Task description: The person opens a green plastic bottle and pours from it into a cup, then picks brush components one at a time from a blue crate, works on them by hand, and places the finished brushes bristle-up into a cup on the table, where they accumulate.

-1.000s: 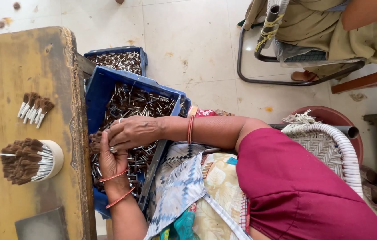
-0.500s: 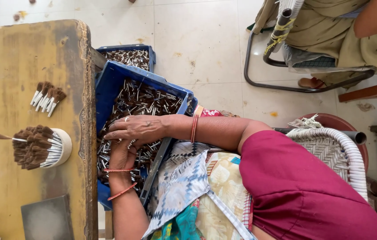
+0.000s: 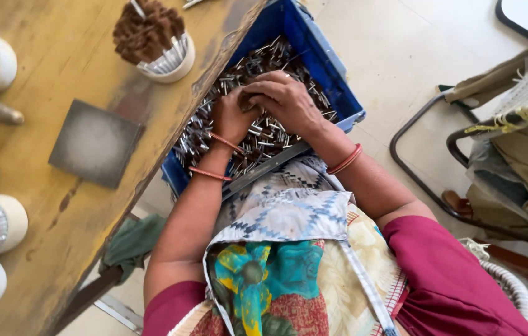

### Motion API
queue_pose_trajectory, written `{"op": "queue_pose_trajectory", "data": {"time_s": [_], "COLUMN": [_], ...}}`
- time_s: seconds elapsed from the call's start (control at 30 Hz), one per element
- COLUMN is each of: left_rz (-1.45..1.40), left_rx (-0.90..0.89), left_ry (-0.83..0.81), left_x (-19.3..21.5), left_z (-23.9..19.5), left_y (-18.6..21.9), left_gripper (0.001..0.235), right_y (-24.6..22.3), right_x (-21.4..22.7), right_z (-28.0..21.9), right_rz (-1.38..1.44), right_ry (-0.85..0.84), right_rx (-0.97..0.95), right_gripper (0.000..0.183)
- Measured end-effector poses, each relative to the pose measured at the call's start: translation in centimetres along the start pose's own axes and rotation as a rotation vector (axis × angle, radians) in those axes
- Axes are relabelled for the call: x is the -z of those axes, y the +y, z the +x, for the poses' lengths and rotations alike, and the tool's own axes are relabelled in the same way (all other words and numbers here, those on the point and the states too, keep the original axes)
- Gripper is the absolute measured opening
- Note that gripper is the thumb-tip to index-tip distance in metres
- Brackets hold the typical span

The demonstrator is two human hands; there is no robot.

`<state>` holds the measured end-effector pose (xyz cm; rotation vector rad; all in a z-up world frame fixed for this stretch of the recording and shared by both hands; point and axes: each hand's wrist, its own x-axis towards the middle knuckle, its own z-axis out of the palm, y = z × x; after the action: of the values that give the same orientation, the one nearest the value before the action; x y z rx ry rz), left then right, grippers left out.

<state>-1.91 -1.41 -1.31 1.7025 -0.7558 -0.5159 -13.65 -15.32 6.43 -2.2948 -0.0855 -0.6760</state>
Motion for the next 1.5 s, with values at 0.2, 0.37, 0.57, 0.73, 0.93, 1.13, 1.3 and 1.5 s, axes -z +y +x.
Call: {"op": "queue_pose_trajectory", "data": {"time_s": [0.2,0.37,0.57,0.73,0.93,1.13,1.3,1.5], "left_rz": [-0.453,0.064,-0.307,-0.903,-1.114,-0.842,-0.688,-0.762], "left_rx": [0.171,-0.156,0.163,0.373,0.341,0.379,0.189,0.327], "left_ry": [-0.044,0.09,0.022,-0.055,-0.161,-0.313,-0.185,-0.124], "left_x": [-1.4,-0.1,-1.0,1.0,0.7,0.5,0.1,0.4], "left_z": [0.8,-0.1,1.0,1.0,0.6,-0.9,0.3,0.7], "left_y": [-2.2,0.9,-1.1,1.0,0.7,2.1,-0.4,-0.3], "left_gripper": [0.028,0.02,0.02,0.033,0.039,0.048,0.038,0.03], "right_y": [-0.8,-2.2,-2.2,-3.6,-3.6,-2.6,-4.5,-2.3], "right_x": [0.5,0.3,0.3,0.8,1.1,0.1,1.4,1.0], "right_z": [0.0,0.5,0.1,0.6,0.9,0.5,1.5,-0.2], "right_rz": [-0.091,-0.07,-0.11,-0.146,-0.173,-0.158,-0.13,-0.09], "right_ry": [-0.028,0.007,-0.012,0.172,0.015,-0.236,-0.005,0.079], "right_rx": [0.183,-0.005,0.19,0.197,0.237,0.118,0.135,-0.031], "right_gripper": [0.021,0.019,0.019,0.019,0.03,0.097,0.088,0.016]}}
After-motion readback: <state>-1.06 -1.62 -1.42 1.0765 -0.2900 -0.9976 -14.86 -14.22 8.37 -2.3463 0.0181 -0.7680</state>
